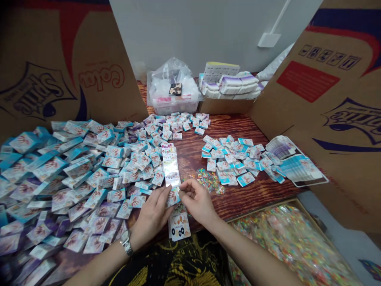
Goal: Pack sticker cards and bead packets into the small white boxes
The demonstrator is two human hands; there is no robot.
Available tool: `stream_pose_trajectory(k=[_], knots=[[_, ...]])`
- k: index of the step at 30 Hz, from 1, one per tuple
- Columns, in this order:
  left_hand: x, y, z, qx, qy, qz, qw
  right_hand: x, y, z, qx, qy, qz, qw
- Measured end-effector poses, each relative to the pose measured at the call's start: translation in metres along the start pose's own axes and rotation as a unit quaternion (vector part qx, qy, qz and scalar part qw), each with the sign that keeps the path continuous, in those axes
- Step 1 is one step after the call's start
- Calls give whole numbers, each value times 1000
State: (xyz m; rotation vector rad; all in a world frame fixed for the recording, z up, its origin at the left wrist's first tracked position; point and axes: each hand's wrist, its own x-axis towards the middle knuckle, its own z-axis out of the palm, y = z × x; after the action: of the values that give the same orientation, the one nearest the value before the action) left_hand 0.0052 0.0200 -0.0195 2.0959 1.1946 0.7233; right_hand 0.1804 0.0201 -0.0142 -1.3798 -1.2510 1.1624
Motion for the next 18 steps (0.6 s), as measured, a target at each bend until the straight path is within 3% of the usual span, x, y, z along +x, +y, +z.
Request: stream_pose_trajectory(k=[5,8,12,15,18], knots=[[2,-3,8,79,-4,40,996,-3,3,7,32,23,15,999],[4,-3,11,62,-9,34,997,-10,-2,4,-75,-19,-33,996],[5,-2,11,16,-9,7,1000,-16,-16,-6,-231,-72,-131,961],[7,0,9,-4,-9,-2,1000,-14,-23,-12,-269,-84,-160,946],[9,4,5,-16,-27,5,999,-10,-24,-13,-252,-86,-157,951]])
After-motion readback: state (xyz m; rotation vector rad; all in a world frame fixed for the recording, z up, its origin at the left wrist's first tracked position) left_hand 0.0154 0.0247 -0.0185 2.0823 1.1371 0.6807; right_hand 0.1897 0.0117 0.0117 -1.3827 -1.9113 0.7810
